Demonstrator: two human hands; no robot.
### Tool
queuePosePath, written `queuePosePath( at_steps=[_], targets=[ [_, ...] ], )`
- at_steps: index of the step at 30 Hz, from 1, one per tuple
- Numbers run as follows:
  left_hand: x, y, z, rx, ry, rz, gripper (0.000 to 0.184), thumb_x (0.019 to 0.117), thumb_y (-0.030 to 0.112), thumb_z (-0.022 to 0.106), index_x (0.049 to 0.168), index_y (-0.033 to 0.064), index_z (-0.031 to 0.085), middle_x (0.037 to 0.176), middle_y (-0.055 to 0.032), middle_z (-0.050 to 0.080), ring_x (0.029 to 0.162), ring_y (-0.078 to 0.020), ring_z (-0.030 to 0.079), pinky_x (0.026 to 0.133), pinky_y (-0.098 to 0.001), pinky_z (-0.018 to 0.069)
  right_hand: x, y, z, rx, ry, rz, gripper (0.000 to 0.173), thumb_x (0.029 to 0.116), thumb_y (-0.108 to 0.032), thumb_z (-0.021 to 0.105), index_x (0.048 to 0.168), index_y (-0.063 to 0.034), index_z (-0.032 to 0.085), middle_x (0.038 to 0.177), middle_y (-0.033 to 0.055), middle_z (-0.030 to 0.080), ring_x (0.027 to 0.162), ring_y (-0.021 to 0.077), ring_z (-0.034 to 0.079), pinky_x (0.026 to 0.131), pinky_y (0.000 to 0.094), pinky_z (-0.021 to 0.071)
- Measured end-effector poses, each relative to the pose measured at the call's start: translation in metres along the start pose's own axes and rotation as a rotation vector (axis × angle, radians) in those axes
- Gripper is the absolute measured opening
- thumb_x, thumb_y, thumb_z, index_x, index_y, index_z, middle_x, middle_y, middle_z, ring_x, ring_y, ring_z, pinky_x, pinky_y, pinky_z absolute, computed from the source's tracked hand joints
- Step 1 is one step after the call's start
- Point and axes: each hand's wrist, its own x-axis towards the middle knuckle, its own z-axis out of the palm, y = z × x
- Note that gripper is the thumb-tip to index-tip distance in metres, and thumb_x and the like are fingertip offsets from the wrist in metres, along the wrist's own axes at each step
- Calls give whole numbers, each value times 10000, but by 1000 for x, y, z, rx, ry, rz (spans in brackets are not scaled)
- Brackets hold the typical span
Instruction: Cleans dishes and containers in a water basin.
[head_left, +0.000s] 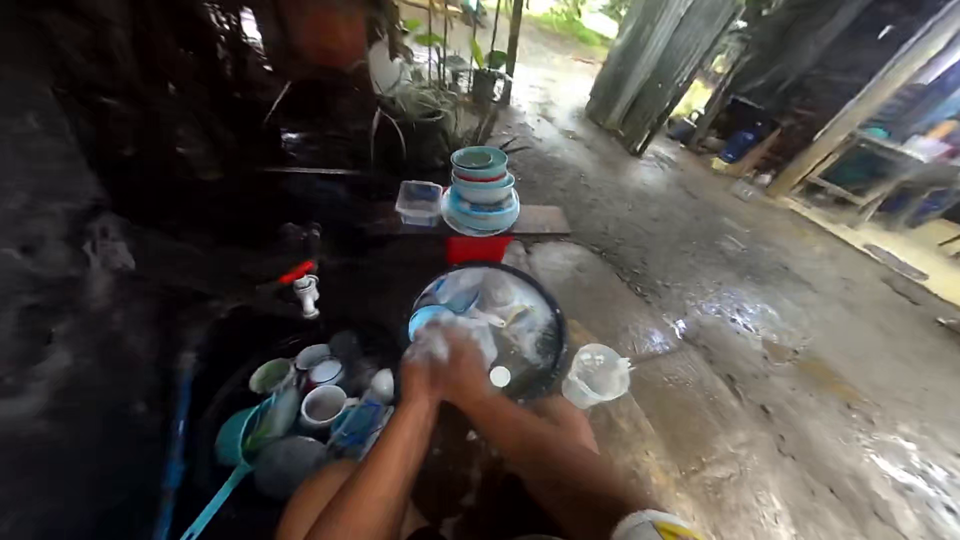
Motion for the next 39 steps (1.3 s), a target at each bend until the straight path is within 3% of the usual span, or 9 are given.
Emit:
queuePosePath(
  at_steps=[6,10,13,17,20,23,29,35,39],
  targets=[
    [21,4,5,-443,124,-115,358,1134,332,306,878,146,474,540,70,394,398,-26,370,397,-178,375,30,30,-36,190,144,400,368,1081,-170,489,1296,104,607,1266,306,643,1221,391,616,1080,504,456],
    [4,-11,1,-172,8,-44,298,1127,279,322,1035,99,542,714,54,560,569,-3,527,533,-190,489,24,5,-14,-1,-38,230,467,1023,-175,593,1438,35,545,1404,254,599,1324,364,571,1142,500,433],
    [-7,-16,-14,14,-271,99,440,1120,178,219,1441,-93,348,1231,-96,570,1079,-19,559,959,-226,484,13,-21,-15,-174,-131,-78,434,978,-209,642,1371,-26,648,1423,168,621,1388,305,527,1244,461,285],
    [6,-16,7,-58,-146,-82,330,1130,312,295,912,189,510,569,134,483,453,17,464,441,-169,437,42,14,-58,213,-70,282,334,1040,-228,611,1085,85,720,1096,263,714,1075,371,676,973,553,509],
    [7,-17,7,-75,-163,-91,347,1131,337,294,900,204,517,584,140,479,471,22,461,468,-165,441,42,15,-55,120,-48,380,355,1036,-268,605,1155,49,711,1151,253,708,1121,385,669,971,585,508],
    [-6,-19,-4,-87,-265,-6,341,1114,210,209,1276,66,472,959,76,599,845,22,603,770,-203,544,19,-6,-28,-53,-28,-40,353,933,-157,706,1244,9,718,1280,199,695,1244,343,629,1120,521,434],
    [-10,-5,15,2,-223,-95,270,1125,299,331,982,185,528,650,134,504,515,16,494,511,-173,480,49,42,-93,521,-278,338,354,1088,-134,482,1244,155,614,1284,294,630,1196,296,604,1055,422,453],
    [9,-3,4,-375,-218,-141,385,1133,358,192,1102,205,543,821,101,641,711,-11,632,650,-216,566,-1,45,-35,829,515,470,364,1081,-103,475,1350,130,550,1297,295,619,1177,304,601,1047,434,455],
    [7,-8,11,-35,-59,56,338,1135,283,277,1228,99,546,934,61,595,777,24,564,730,-176,502,-24,18,5,388,391,229,483,1007,-132,568,1451,54,526,1490,305,490,1399,457,449,1192,574,339]
  ],
)
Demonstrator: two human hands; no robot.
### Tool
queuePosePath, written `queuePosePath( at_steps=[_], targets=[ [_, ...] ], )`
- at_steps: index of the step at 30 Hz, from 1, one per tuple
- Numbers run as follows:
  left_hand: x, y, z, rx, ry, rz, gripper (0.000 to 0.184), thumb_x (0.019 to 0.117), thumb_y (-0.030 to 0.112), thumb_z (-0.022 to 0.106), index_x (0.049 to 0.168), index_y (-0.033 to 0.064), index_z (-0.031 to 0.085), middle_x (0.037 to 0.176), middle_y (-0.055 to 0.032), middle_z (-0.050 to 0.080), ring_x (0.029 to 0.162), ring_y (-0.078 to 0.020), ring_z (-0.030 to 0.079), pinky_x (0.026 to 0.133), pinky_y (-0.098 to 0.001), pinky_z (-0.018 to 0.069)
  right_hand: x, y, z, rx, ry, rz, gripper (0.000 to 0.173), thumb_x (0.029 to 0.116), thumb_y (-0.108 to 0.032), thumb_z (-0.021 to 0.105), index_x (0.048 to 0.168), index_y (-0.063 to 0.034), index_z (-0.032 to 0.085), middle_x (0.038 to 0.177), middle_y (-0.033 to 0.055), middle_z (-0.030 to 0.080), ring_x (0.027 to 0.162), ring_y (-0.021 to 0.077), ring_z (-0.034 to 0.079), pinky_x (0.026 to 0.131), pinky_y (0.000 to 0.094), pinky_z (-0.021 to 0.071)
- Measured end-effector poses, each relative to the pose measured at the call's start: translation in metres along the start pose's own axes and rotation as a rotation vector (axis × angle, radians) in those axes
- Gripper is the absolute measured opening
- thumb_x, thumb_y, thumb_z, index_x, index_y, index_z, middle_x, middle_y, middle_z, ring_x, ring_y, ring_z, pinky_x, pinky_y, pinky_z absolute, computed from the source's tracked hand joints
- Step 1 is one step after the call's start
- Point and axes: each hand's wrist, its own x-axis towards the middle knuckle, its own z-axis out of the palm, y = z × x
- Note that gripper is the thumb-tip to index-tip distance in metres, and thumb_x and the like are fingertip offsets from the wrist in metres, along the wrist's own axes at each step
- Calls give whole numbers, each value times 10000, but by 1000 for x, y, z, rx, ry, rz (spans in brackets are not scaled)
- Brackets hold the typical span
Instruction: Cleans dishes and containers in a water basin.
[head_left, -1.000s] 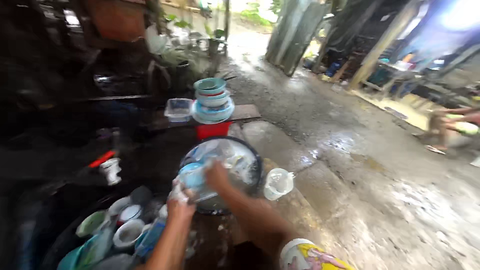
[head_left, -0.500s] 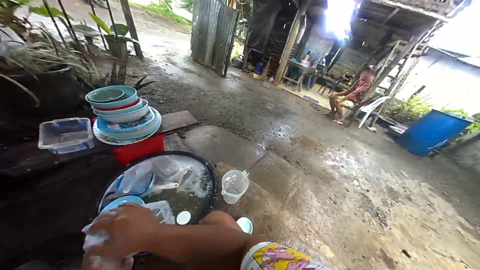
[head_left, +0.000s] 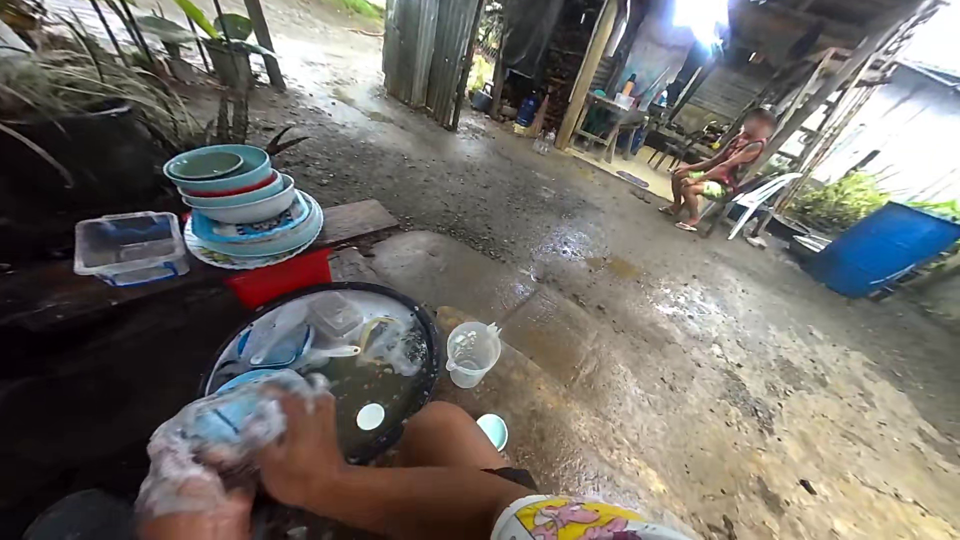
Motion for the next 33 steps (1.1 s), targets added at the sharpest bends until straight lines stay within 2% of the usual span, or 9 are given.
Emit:
queuePosePath(
  at_steps=[2,5,9,14,19,22,27,31,33],
  targets=[
    [-13,3,1,162,-113,104,411,1125,181,269,1394,-77,443,1198,-54,575,1046,15,543,952,-182,454,2,-13,-1,-174,-186,-223,481,974,-139,586,1431,12,574,1514,251,499,1438,432,419,1229,554,272],
    [-13,-1,1,104,-137,52,330,1111,172,263,1267,-8,492,1022,31,584,915,26,576,842,-195,509,33,-27,-8,-294,-358,-322,380,978,-142,625,1325,3,672,1451,243,571,1415,392,477,1220,511,318],
    [-11,5,7,265,-112,-82,271,1121,283,358,1121,94,552,763,97,519,572,19,500,537,-175,476,80,-41,-34,-172,-508,5,364,1094,-151,472,1296,109,628,1272,310,653,1238,409,613,1091,560,432],
    [4,10,-9,-11,-213,-161,329,1131,339,292,1192,151,554,894,85,642,781,-16,645,722,-245,580,103,8,-69,6,-476,309,393,1111,-135,416,1416,92,518,1401,322,554,1301,376,550,1105,498,410],
    [26,-4,-17,-318,-326,-220,437,1125,413,189,1229,189,549,1042,40,709,978,-103,699,835,-343,611,84,18,-66,723,-286,660,668,1106,-525,129,1334,-23,507,961,115,614,774,163,608,684,347,539],
    [37,-24,-25,-421,-325,-218,475,1119,406,134,1202,186,547,1025,27,705,969,-109,694,827,-345,609,74,-5,-65,856,-450,601,512,1124,-440,190,1168,-86,557,839,27,649,715,86,644,636,262,571],
    [29,-22,-28,-458,-248,-225,526,1108,420,65,1225,185,521,1014,61,692,952,-71,683,800,-321,606,67,-24,-65,631,-554,429,325,1093,-83,398,1374,44,500,1096,120,627,873,112,610,783,291,546],
    [27,-17,-25,-436,-193,-204,456,1115,389,129,1268,173,501,1052,50,665,973,-68,664,823,-324,592,64,-35,-57,429,-421,446,259,1065,-110,528,1206,97,593,1031,153,644,840,130,590,774,310,525],
    [26,-14,-21,-444,-215,-223,467,1115,387,134,1115,191,558,904,68,692,844,-53,684,728,-286,605,63,-34,-54,259,-404,334,251,1024,-103,613,1141,119,625,1028,200,659,887,191,607,830,371,518]
  ],
)
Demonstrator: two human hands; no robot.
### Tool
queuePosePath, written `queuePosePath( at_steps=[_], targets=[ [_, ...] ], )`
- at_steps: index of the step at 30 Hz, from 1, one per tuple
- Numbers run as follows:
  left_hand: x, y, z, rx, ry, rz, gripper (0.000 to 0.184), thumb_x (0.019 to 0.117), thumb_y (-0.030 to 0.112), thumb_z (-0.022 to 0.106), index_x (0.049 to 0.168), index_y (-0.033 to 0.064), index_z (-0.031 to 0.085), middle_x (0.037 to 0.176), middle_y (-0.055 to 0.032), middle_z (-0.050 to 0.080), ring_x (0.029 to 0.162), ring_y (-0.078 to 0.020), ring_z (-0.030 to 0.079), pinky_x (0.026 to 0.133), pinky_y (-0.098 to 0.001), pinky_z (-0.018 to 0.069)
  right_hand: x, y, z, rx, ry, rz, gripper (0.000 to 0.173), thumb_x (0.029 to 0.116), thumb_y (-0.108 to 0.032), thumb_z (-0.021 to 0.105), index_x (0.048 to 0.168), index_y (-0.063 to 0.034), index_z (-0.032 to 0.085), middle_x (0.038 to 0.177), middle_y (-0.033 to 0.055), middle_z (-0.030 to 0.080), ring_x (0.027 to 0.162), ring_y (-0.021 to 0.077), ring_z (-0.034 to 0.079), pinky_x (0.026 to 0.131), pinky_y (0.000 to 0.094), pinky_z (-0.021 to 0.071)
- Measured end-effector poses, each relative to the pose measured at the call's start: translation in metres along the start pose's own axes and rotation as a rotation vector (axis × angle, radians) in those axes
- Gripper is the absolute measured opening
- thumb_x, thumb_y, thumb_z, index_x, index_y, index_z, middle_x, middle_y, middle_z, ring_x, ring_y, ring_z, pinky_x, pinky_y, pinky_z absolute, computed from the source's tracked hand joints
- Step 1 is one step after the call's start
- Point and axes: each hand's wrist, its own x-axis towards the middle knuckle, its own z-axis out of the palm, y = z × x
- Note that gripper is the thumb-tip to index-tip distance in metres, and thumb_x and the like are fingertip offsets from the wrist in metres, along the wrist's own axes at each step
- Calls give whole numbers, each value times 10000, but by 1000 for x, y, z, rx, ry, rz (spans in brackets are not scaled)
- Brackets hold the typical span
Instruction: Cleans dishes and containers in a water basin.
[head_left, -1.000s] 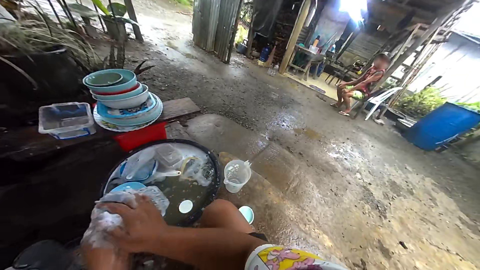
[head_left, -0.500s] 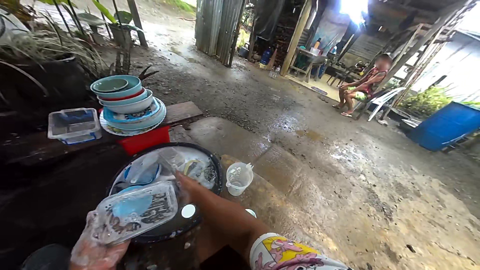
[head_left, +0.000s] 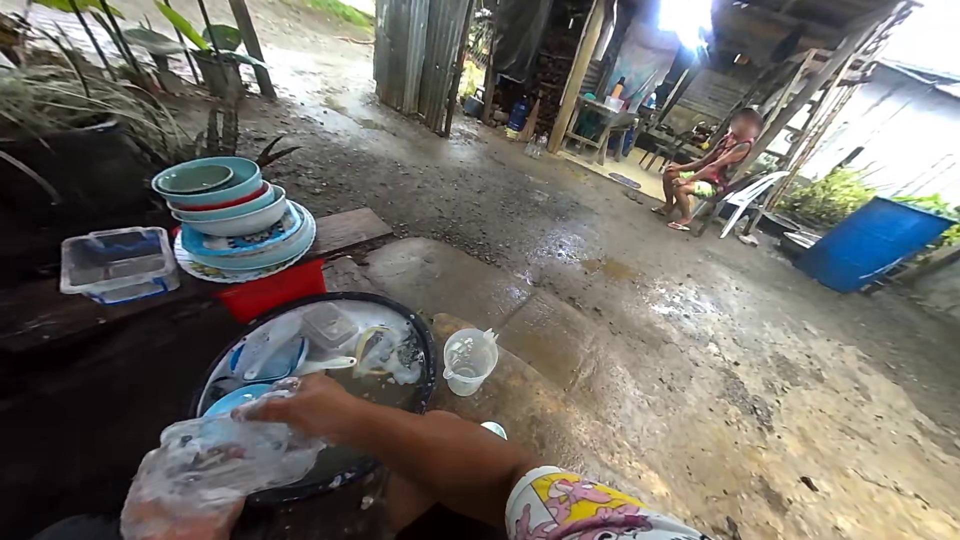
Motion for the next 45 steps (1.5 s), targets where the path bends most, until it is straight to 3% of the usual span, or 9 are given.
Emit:
queuePosePath(
  at_steps=[4,9,15,17,22,28,34,39,45],
  targets=[
    [-3,2,2,55,-59,-174,638,1066,556,43,1164,187,554,1023,13,695,968,-149,688,774,-427,609,-11,-12,0,-537,-69,-249,359,940,-152,737,1215,73,684,1132,267,706,1105,372,670,1000,557,498],
    [1,9,13,117,-156,-225,545,1063,536,138,1273,212,524,1134,32,677,1086,-135,660,890,-426,582,-28,-21,6,-1000,-75,-527,374,908,-216,740,1247,-57,730,1116,169,752,1060,353,705,902,574,530],
    [-40,5,89,-29,132,29,536,1116,360,35,1258,81,470,1012,-38,611,919,-101,636,831,-308,557,-31,-7,38,-756,44,-333,461,920,-215,743,1330,-23,660,1108,231,734,1042,404,702,896,610,536],
    [-8,-15,13,-185,-474,130,578,1110,387,87,1480,8,318,1321,-131,575,1204,-181,593,1030,-412,507,-25,-2,38,-643,-98,-284,490,975,-223,695,1382,31,595,1173,283,695,1126,429,663,997,616,495],
    [-8,-11,8,-161,-498,-97,375,992,542,533,1183,281,722,1141,39,746,1083,-112,700,901,-386,603,1,0,24,-383,-135,-266,361,1075,-60,474,1351,161,549,1324,353,600,1278,420,577,1128,506,412],
    [-14,1,7,-167,-268,-53,682,1066,572,70,1117,216,650,983,27,750,934,-115,726,787,-380,633,-4,-6,28,-876,-421,-299,367,974,30,596,1336,84,618,1299,274,653,1257,383,604,1112,518,424],
    [-24,-12,29,-212,-275,-87,494,1075,547,251,1235,249,611,1140,42,711,1088,-125,680,895,-431,596,16,-6,28,-728,-101,-364,409,928,47,644,1335,72,618,1292,284,647,1230,398,618,1074,528,474],
    [-17,3,12,-92,-235,13,574,1092,489,99,1171,232,606,1016,70,740,969,-80,713,812,-337,624,13,-10,19,-938,-370,-358,334,899,-56,742,1210,58,700,1176,241,704,1136,357,662,1009,532,497],
    [-14,-8,27,-124,-215,-7,467,1097,476,196,1221,244,582,1087,63,713,1048,-95,684,879,-390,598,20,-8,26,-1070,-156,-286,347,1052,-71,480,1350,-53,658,1368,206,633,1261,385,602,1025,584,481]
  ],
)
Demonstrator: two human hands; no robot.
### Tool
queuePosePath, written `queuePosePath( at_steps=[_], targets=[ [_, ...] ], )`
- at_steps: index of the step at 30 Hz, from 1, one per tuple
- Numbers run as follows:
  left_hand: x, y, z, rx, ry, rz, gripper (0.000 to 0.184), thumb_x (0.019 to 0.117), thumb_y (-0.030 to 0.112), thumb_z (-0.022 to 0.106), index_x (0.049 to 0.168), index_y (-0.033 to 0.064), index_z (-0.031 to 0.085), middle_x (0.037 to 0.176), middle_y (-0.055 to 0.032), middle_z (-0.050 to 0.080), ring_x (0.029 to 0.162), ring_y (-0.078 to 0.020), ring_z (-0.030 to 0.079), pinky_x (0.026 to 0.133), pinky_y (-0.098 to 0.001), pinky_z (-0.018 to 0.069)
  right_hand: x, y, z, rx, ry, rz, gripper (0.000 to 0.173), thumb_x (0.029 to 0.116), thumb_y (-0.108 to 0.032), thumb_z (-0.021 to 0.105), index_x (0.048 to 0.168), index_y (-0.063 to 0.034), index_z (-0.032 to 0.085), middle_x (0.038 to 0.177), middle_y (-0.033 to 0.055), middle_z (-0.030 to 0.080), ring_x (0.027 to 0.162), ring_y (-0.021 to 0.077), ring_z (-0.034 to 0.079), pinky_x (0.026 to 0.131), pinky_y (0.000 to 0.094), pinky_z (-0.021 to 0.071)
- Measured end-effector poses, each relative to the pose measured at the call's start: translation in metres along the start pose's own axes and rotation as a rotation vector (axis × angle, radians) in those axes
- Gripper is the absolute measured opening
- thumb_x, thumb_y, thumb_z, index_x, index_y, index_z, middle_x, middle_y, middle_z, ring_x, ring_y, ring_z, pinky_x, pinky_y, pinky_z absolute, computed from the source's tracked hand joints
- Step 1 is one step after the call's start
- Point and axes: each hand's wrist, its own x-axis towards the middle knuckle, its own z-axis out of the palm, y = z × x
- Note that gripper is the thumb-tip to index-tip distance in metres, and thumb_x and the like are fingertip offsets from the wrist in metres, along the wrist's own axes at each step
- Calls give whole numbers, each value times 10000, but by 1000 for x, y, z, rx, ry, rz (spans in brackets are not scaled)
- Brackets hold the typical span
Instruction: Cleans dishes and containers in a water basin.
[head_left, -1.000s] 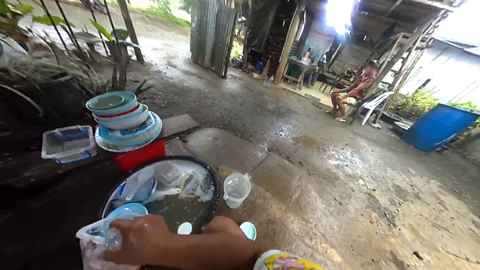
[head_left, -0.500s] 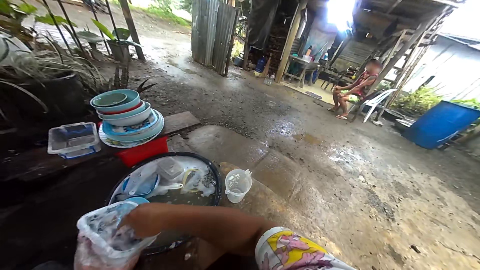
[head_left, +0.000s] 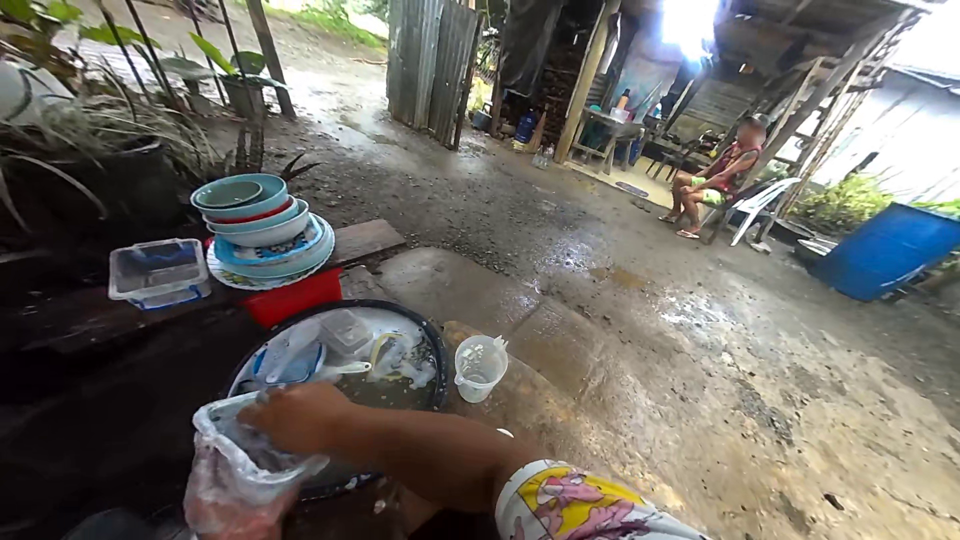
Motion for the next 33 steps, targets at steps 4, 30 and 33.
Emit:
queuePosePath(
  at_steps=[4,30,33],
  targets=[
    [2,2,-8,66,26,55,488,1101,433,156,1195,219,584,1050,67,718,1006,-82,693,861,-359,604,-3,-14,-10,42,-258,51,271,996,-164,627,1194,11,690,1189,212,695,1157,370,647,941,616,495],
    [16,16,-22,-52,127,-21,476,1101,425,225,1111,146,611,885,-19,697,775,-121,685,655,-321,595,-17,-23,19,187,-75,-92,466,953,-154,687,1382,12,616,1253,253,687,1200,388,649,1064,574,473],
    [28,10,-29,-21,70,11,564,1085,491,138,1086,178,607,903,8,696,844,-120,688,727,-358,604,-19,-20,4,619,77,-51,360,967,-23,652,1292,129,617,1173,300,687,1106,339,674,1026,466,508]
  ],
)
